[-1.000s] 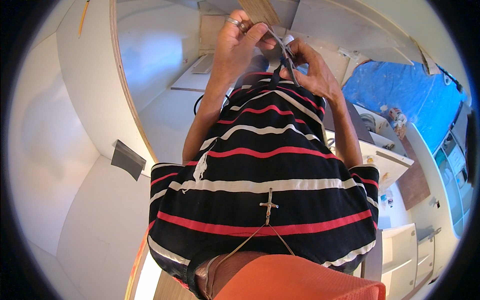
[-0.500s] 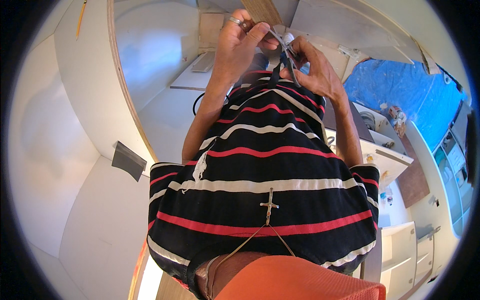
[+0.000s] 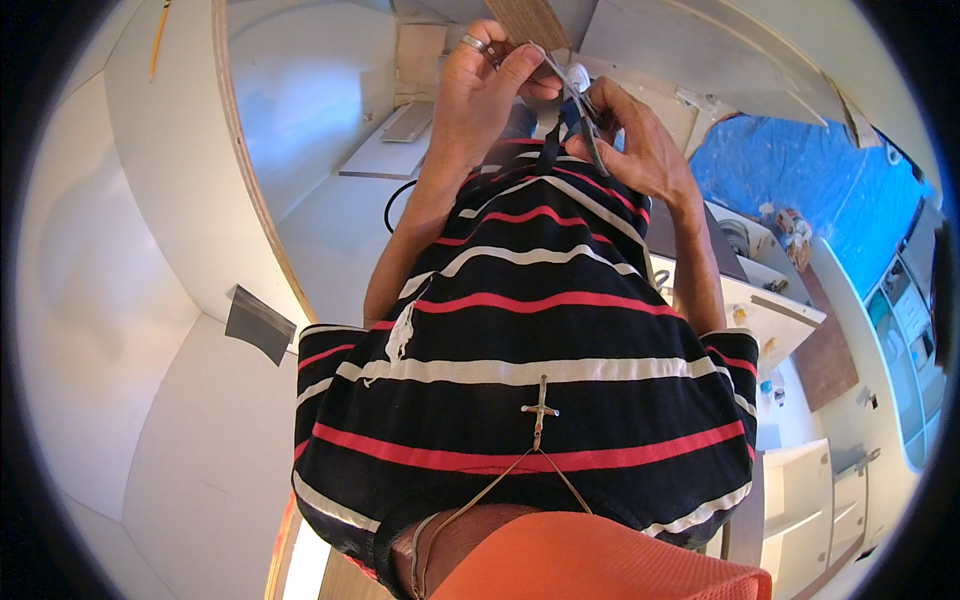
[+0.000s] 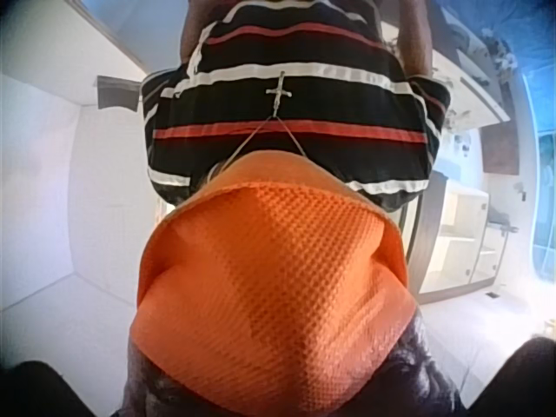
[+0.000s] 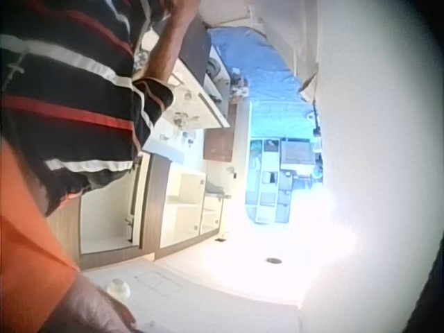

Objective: The person measures and cuts thin wooden strips to fit along the edges of a white cabinet. They repeatedly place the strips against the cabinet edge, trim them with scissors, and reposition them to achieve a fit.

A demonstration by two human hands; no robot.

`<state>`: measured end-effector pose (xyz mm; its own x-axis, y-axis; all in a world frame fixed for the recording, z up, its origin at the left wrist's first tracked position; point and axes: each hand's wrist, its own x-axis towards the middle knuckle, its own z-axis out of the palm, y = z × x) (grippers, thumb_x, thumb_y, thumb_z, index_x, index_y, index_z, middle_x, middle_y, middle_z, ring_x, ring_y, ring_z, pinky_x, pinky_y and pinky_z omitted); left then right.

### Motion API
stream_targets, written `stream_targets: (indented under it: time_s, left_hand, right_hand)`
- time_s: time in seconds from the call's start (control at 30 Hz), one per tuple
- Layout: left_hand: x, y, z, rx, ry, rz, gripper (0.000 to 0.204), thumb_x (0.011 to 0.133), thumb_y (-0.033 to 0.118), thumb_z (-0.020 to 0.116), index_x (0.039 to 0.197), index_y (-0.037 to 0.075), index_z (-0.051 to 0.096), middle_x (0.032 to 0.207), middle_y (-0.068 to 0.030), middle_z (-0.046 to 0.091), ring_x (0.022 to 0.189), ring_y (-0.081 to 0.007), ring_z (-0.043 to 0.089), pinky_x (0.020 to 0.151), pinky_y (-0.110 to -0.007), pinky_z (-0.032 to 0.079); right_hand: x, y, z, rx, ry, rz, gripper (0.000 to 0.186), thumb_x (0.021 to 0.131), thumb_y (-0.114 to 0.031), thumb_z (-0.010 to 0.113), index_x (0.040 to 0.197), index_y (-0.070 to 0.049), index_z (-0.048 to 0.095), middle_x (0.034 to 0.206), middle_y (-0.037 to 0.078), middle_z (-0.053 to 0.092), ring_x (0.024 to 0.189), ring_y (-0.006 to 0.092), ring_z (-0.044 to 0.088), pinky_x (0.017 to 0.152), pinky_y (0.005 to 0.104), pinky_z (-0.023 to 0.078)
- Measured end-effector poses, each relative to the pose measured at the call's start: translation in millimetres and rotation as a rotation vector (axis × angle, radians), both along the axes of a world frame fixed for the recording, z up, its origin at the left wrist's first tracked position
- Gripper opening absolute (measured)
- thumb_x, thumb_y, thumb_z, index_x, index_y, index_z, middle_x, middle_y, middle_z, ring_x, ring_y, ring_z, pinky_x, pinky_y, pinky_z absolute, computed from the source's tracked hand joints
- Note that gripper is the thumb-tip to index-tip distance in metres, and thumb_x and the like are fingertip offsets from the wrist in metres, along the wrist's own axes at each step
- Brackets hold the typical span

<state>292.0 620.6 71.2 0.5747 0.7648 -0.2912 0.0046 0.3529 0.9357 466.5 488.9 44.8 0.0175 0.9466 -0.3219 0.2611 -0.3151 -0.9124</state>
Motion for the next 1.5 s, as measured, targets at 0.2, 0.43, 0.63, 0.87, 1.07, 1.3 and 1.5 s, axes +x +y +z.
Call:
stream_targets:
  time_s: [0.2, 0.43, 0.63, 0.87, 1.07, 1.3, 1.5]
  left_hand:
    - [-1, -1, -2, 0.005, 0.005, 0.005, 0.014, 0.101, 0.011, 0.065, 0.103, 0.000, 0.057, 0.095, -0.0140, 0.070, 0.083, -0.0201, 0.075, 0.073, -0.030, 0.065]
    - [-2, -1, 0, -0.036, -0.014, 0.029, 0.014, 0.101, 0.012, 0.065, 0.104, 0.000, 0.057, 0.095, -0.0143, 0.071, 0.083, -0.0212, 0.075, 0.073, -0.031, 0.065]
    - [0, -1, 1, -0.047, -0.045, 0.048, 0.014, 0.101, 0.011, 0.065, 0.105, 0.000, 0.058, 0.095, -0.0146, 0.071, 0.083, -0.0214, 0.075, 0.073, -0.031, 0.065]
    - [-1, -2, -2, -0.007, -0.047, -0.011, 0.014, 0.103, 0.016, 0.064, 0.107, 0.004, 0.058, 0.096, -0.0105, 0.071, 0.080, -0.0186, 0.074, 0.075, -0.034, 0.064]
    - [-10, -3, 0, -0.017, -0.052, 0.021, 0.014, 0.101, 0.010, 0.065, 0.103, 0.000, 0.056, 0.094, -0.0131, 0.069, 0.083, -0.0209, 0.075, 0.071, -0.030, 0.066]
    - [-14, -5, 2, 0.022, -0.035, 0.006, 0.014, 0.102, 0.012, 0.064, 0.105, 0.001, 0.056, 0.095, -0.0130, 0.070, 0.082, -0.0206, 0.075, 0.073, -0.031, 0.065]
    - [-14, -7, 0, 0.011, -0.047, 0.023, 0.018, 0.103, 0.018, 0.064, 0.111, 0.003, 0.057, 0.097, -0.0128, 0.073, 0.079, -0.0193, 0.075, 0.074, -0.034, 0.064]
  right_hand:
    - [2, 2, 1, 0.031, -0.019, 0.021, 0.052, 0.083, -0.049, 0.078, 0.096, -0.004, 0.055, 0.079, 0.007, 0.054, 0.071, 0.0200, 0.051, 0.066, 0.0351, 0.043]
    - [1, 5, 4, 0.090, -0.033, 0.002, 0.049, 0.085, -0.045, 0.078, 0.094, -0.004, 0.053, 0.074, 0.006, 0.048, 0.065, 0.0183, 0.043, 0.060, 0.0345, 0.037]
    - [2, 5, 8, 0.047, -0.050, 0.009, 0.050, 0.084, -0.046, 0.078, 0.093, -0.004, 0.053, 0.075, 0.006, 0.048, 0.066, 0.0189, 0.044, 0.061, 0.0344, 0.038]
    - [5, 4, 7, 0.059, -0.040, 0.040, 0.056, 0.080, -0.053, 0.076, 0.094, -0.004, 0.052, 0.077, 0.008, 0.050, 0.070, 0.0209, 0.046, 0.064, 0.0355, 0.039]
    - [-4, 4, 10, 0.084, -0.068, 0.051, 0.057, 0.080, -0.053, 0.076, 0.093, -0.003, 0.051, 0.076, 0.009, 0.049, 0.069, 0.0204, 0.045, 0.063, 0.0360, 0.038]
    - [-5, 5, 14, 0.066, -0.071, 0.037, 0.059, 0.081, -0.057, 0.074, 0.091, -0.004, 0.051, 0.074, 0.008, 0.046, 0.066, 0.0189, 0.041, 0.060, 0.0363, 0.034]
    - [-4, 4, 15, 0.045, -0.054, 0.035, 0.057, 0.083, -0.057, 0.073, 0.089, -0.004, 0.052, 0.072, 0.006, 0.044, 0.064, 0.0179, 0.038, 0.059, 0.0359, 0.032]
